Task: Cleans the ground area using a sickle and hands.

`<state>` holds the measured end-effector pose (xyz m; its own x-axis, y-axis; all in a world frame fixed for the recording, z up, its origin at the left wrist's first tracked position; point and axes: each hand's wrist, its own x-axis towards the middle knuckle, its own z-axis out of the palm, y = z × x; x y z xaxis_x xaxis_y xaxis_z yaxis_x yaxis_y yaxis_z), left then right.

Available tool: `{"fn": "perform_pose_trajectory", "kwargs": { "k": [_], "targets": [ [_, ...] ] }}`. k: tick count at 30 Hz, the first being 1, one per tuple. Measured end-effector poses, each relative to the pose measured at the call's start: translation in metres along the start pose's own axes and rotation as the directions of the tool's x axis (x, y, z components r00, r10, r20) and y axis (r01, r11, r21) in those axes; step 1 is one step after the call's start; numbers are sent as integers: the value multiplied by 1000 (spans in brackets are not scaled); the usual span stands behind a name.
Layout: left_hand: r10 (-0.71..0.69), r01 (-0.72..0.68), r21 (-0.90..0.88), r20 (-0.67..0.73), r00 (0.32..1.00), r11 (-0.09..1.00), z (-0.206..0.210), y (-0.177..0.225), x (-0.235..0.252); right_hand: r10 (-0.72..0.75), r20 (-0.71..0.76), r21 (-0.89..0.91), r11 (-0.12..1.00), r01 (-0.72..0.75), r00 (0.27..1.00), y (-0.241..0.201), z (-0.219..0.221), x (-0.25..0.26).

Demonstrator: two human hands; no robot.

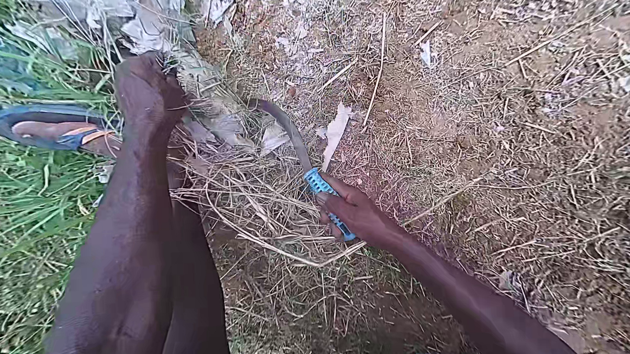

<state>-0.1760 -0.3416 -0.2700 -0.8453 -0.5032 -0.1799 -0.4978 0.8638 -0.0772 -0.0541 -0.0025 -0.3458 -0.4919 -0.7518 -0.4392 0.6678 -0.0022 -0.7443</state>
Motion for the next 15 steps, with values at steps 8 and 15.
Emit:
{"fn": "perform_pose_trajectory", "kwargs": {
  "k": [8, 15],
  "targets": [
    [198, -193, 78, -60, 978, 978, 5, 18, 5, -182, -360, 310, 902, 301, 915, -11, -33, -20],
    [212, -216, 56, 69, 975, 975, 42, 90, 39, -167, -420, 288, 907, 306, 892, 0, -49, -35]
  ]
}}
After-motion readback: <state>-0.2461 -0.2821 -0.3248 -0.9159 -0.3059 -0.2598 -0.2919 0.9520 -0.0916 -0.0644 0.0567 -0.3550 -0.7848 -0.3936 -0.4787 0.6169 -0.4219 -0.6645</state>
